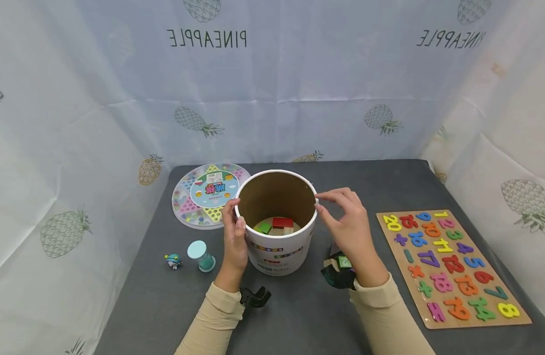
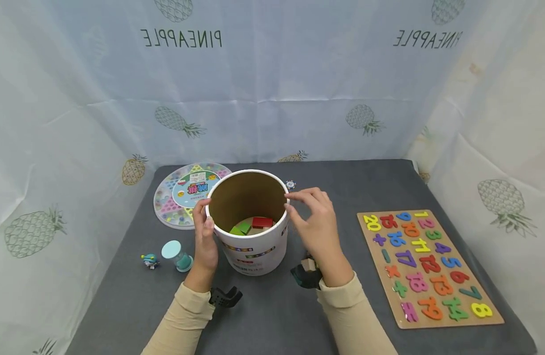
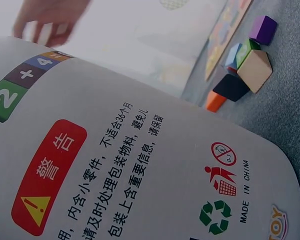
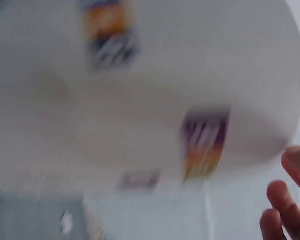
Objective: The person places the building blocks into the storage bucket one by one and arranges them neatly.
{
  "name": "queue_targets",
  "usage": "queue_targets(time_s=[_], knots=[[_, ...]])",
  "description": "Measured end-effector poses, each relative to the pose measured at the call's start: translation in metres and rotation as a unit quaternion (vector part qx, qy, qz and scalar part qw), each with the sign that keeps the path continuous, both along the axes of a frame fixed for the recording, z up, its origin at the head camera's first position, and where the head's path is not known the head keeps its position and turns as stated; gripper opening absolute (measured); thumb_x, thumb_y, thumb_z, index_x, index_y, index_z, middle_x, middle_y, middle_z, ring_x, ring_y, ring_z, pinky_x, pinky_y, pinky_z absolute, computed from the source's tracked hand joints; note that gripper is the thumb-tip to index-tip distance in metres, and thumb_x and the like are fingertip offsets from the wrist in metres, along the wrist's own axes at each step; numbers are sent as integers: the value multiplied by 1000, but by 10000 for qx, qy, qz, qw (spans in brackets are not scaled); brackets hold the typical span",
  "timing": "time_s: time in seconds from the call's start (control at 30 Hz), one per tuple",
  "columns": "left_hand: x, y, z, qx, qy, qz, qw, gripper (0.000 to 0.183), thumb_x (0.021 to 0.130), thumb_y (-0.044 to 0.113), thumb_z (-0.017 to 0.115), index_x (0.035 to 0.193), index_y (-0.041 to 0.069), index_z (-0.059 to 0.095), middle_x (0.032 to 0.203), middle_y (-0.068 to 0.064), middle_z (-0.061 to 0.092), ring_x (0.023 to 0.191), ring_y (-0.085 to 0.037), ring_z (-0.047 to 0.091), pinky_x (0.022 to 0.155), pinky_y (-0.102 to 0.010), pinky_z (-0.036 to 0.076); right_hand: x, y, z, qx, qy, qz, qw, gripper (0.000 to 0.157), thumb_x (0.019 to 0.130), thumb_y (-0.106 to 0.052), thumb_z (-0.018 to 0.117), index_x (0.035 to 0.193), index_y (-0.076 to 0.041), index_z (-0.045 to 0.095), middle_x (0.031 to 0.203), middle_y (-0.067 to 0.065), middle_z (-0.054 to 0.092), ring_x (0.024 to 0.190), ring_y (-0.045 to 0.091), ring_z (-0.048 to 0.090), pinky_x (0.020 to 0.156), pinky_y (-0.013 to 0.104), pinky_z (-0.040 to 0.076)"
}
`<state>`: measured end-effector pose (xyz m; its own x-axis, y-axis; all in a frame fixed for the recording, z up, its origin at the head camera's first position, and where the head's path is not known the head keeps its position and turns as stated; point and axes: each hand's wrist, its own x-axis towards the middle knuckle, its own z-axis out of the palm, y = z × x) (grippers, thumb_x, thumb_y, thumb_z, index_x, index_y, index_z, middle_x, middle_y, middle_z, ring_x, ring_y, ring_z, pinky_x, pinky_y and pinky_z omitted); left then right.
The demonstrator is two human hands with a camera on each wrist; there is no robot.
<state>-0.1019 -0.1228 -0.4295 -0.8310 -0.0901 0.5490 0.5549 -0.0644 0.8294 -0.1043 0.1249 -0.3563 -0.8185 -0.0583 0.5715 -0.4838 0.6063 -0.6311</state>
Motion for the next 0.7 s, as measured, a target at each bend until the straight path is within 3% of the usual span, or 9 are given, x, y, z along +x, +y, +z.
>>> queue_targets(time_s=[0.13, 0.27, 0.53, 0.7], knots=[[0, 1, 0, 22, -72, -19, 10000, 52, 92, 29, 36, 138, 8, 25, 144, -21, 28, 131, -43, 25, 99, -66, 19, 9, 35, -26, 233, -817, -570, 9948, 24, 83, -17, 73, 107, -18, 71, 101, -2, 58, 96, 17, 52, 75, 36, 43], [-1, 1, 0, 37, -53, -21, 10000, 52, 93, 31, 36, 138, 9, 25, 143, -24, 27, 129, -47, 25, 97, -66, 21, 15, 69, -55, 711, -1690, -788, 9799, 24, 87, -18, 69, 111, -15, 69, 104, 4, 58, 94, 24, 54, 69, 38, 45], [-2, -1, -2, 57, -81, 47, 9999, 53, 93, 34, 36, 139, 11, 24, 143, -21, 28, 128, -47, 25, 97, -65, 23, 22, 102, -100, 1385, -2922, -375, 9455, 29, 85, -16, 71, 114, -12, 68, 114, 13, 61, 98, 30, 57, 77, 49, 48], [-2, 0, -4, 15, -55, 11, 10000, 53, 93, 33, 35, 139, 10, 24, 144, -21, 28, 129, -45, 25, 97, -64, 23, 26, 105, -122, 1413, -3085, -370, 9399, 26, 81, -11, 74, 107, -15, 70, 106, 10, 61, 89, 26, 57, 75, 45, 49]])
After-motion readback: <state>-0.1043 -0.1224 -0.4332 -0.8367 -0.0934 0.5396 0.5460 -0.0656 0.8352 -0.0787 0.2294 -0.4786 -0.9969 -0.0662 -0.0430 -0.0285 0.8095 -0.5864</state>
